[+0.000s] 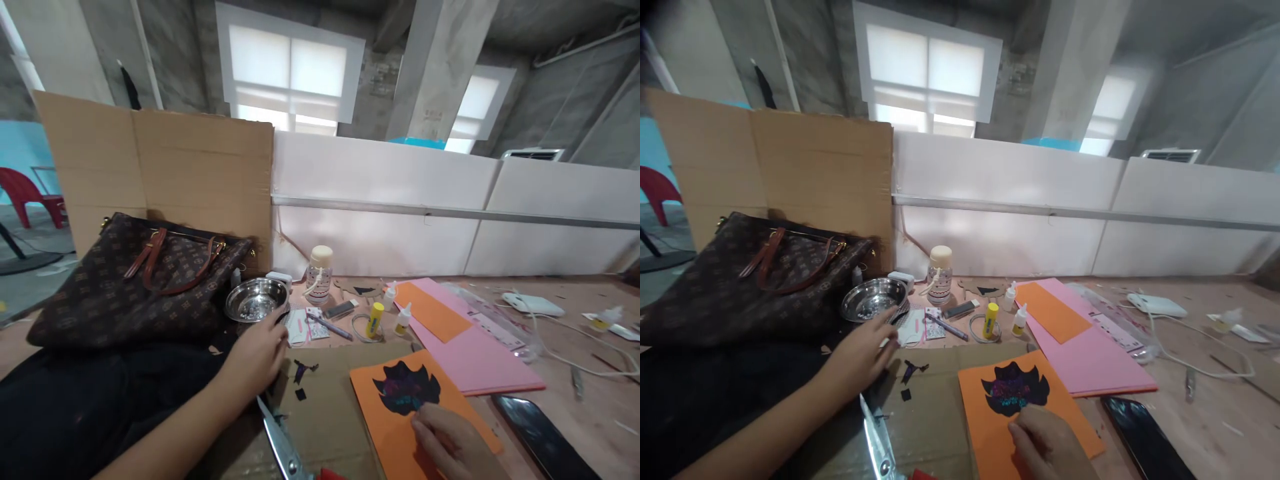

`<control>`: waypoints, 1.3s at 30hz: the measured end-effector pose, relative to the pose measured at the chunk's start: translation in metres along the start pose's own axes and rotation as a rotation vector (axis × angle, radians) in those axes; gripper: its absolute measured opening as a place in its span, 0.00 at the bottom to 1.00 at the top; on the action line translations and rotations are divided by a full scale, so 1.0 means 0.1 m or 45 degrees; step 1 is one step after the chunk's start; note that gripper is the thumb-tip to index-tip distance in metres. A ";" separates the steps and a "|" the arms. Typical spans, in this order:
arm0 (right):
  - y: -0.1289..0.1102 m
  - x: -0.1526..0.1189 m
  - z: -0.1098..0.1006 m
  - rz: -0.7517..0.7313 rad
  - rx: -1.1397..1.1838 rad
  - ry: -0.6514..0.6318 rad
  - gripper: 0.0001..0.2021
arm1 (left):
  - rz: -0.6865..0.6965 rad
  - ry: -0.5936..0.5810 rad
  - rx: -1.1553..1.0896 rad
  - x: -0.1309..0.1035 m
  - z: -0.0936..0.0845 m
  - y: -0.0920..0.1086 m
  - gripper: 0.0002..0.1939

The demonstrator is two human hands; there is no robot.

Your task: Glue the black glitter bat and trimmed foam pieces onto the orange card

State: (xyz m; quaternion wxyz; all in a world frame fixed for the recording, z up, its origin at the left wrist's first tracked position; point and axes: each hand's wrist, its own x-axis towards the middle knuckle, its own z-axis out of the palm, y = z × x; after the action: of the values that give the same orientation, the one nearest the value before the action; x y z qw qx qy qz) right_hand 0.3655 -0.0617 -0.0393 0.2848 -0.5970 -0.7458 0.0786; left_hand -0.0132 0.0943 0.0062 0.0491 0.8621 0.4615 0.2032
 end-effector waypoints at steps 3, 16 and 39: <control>0.02 0.02 0.00 -0.007 0.001 -0.001 0.36 | -0.191 -0.070 0.126 0.11 -0.13 -0.32 0.18; 0.01 0.07 0.01 -0.003 0.019 0.049 0.34 | -0.449 -0.559 0.411 -0.03 -0.61 -0.27 0.17; -0.86 0.60 -0.30 -0.498 -0.052 -0.044 0.12 | -0.475 -0.605 0.454 -0.03 -1.06 0.18 0.14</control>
State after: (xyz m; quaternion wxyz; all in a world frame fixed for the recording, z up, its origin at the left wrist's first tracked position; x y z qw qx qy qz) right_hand 0.3003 -0.0358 0.0449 0.2698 -0.4451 -0.8537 0.0168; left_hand -0.0431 0.0707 0.1068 0.0399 0.7813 0.6149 -0.0993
